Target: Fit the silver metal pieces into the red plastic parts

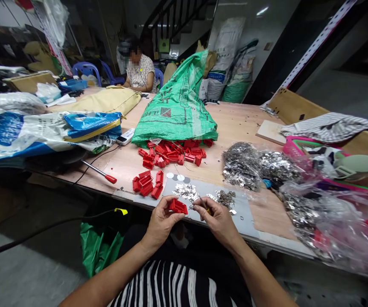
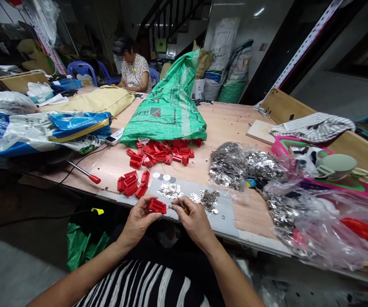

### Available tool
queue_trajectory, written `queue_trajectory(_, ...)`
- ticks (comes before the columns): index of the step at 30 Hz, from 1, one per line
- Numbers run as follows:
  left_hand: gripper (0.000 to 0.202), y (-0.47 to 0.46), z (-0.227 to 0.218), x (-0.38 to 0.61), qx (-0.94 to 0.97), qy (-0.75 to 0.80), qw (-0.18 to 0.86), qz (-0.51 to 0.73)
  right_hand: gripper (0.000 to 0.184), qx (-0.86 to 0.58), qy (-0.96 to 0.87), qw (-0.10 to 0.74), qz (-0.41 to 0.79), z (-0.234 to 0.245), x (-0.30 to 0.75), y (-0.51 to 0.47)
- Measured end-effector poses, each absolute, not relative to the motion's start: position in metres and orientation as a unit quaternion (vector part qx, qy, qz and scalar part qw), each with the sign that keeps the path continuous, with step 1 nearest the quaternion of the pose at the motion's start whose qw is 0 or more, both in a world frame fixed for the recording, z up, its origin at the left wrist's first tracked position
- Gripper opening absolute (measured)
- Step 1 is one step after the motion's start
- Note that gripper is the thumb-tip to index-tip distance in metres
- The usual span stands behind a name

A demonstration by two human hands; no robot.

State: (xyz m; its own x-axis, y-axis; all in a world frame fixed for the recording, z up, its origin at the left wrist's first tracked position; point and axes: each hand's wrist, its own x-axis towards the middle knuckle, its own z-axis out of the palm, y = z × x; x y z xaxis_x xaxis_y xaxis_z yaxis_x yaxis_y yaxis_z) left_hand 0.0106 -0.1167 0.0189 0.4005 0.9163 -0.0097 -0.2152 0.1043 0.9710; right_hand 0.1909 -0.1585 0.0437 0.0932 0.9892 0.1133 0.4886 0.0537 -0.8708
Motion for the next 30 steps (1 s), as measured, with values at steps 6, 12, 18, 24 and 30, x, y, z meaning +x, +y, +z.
queue_trajectory(6,0.037,-0.122,0.018,0.007,0.616,0.360,0.551,0.432,0.011,-0.612,-0.656,0.380,0.225,0.052,0.177,-0.164)
queue_trajectory(12,0.040,-0.122,0.026,0.008,0.535,0.352,0.637,0.430,0.013,-0.613,-0.656,0.386,0.212,0.052,0.178,-0.166)
queue_trajectory(18,0.045,-0.116,0.029,0.006,0.281,0.235,0.882,0.297,0.011,-0.589,-0.661,0.419,0.203,0.055,0.180,-0.165)
queue_trajectory(24,0.038,-0.118,0.022,0.005,0.193,0.195,0.929,0.247,0.012,-0.548,-0.705,0.411,0.186,0.055,0.181,-0.162)
queue_trajectory(30,0.030,-0.118,0.022,0.007,0.169,0.205,0.937,0.226,0.017,-0.509,-0.750,0.376,0.193,0.056,0.187,-0.163)
